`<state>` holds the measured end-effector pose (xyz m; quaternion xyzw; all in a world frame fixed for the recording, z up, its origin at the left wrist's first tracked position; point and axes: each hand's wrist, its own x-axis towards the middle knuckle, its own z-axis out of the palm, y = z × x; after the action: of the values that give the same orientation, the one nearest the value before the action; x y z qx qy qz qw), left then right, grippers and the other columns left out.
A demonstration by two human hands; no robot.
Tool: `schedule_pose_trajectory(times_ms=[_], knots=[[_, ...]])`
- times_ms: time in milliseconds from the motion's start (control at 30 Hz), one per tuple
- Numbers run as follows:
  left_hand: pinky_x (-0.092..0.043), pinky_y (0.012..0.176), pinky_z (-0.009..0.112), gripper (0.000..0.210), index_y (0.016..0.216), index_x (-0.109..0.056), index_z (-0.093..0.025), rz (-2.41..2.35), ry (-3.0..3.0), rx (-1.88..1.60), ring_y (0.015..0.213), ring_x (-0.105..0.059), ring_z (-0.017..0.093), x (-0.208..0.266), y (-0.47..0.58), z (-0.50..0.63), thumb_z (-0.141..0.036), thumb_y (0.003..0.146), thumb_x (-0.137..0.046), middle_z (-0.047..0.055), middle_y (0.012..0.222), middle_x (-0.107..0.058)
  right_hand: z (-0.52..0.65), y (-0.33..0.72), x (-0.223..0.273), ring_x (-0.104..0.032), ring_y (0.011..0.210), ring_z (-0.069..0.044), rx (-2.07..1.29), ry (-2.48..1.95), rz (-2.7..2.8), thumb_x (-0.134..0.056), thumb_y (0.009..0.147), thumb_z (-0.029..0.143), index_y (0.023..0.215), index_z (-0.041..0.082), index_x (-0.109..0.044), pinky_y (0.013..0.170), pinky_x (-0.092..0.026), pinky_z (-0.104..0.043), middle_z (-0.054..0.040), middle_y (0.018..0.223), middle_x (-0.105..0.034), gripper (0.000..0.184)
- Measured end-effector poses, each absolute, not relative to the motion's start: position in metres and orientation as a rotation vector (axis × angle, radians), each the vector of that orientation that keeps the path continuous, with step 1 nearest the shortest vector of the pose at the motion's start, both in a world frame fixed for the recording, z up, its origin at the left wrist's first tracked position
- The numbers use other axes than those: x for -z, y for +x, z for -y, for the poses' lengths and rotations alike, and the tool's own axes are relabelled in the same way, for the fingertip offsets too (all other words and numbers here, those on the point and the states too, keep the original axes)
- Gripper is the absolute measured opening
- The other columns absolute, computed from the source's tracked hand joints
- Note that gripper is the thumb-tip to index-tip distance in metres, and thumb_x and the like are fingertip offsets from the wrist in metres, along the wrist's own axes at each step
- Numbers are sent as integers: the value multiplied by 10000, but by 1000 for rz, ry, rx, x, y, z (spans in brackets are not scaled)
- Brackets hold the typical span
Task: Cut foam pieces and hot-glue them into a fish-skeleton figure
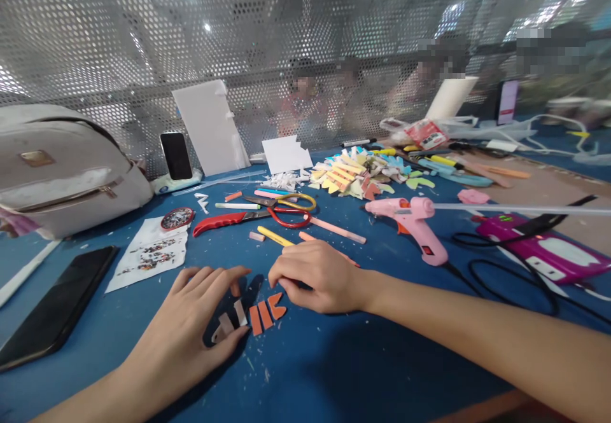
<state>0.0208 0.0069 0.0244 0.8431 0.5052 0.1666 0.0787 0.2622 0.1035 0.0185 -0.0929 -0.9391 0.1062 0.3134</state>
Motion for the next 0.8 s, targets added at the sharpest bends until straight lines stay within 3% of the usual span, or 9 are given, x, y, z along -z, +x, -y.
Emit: schedule_pose_trajectory(times_ms=[300, 433, 500, 567, 633, 800], knots=[[-377, 965, 447, 703, 1404, -355, -308, -1451, 2590, -583, 1109, -586, 291, -18, 12, 4, -422, 845, -765, 37, 1254, -630, -104, 266, -15, -507, 642, -146, -304, -243, 2457, -448, 931, 98, 930, 209, -599, 625, -375, -273, -2, 722, -623, 188], [-401, 973, 435, 763, 1424, -359, -317, -1570, 2547, -670, 1145, -563, 308, -9, 1, 14, -385, 798, -790, 55, 1300, -612, -91, 258, -19, -542, 728, -156, -358, -334, 2421, -508, 911, 119, 1014, 195, -590, 710, -419, -286, -17, 810, -645, 152], [-425, 957, 423, 758, 1407, -382, -312, -1573, 2528, -706, 1130, -568, 306, -6, -2, 16, -358, 776, -800, 56, 1272, -622, -80, 248, -21, -575, 879, -180, -499, -421, 2444, -619, 872, 202, 1122, 179, -577, 813, -446, -306, -49, 974, -668, 254], [-444, 940, 416, 714, 1366, -409, -300, -1530, 2524, -740, 1107, -580, 301, -4, -4, 17, -352, 770, -799, 57, 1232, -635, -70, 237, -22, -557, 1046, -226, -642, -491, 2492, -737, 806, 321, 1234, 158, -547, 925, -438, -352, -87, 1145, -648, 495], [-463, 920, 407, 632, 1304, -433, -289, -1477, 2506, -780, 1075, -596, 288, -4, -6, 16, -339, 780, -784, 54, 1187, -647, -63, 226, -21, -524, 1115, -260, -689, -521, 2542, -782, 755, 371, 1284, 136, -521, 972, -418, -391, -112, 1209, -619, 635], [-513, 857, 349, 438, 1205, -479, -287, -1396, 2396, -902, 1014, -619, 246, -5, -16, 14, -280, 840, -719, 40, 1123, -655, -59, 210, -16, -505, 1053, -266, -621, -536, 2576, -699, 718, 251, 1279, 126, -506, 935, -407, -418, -105, 1153, -605, 606]])
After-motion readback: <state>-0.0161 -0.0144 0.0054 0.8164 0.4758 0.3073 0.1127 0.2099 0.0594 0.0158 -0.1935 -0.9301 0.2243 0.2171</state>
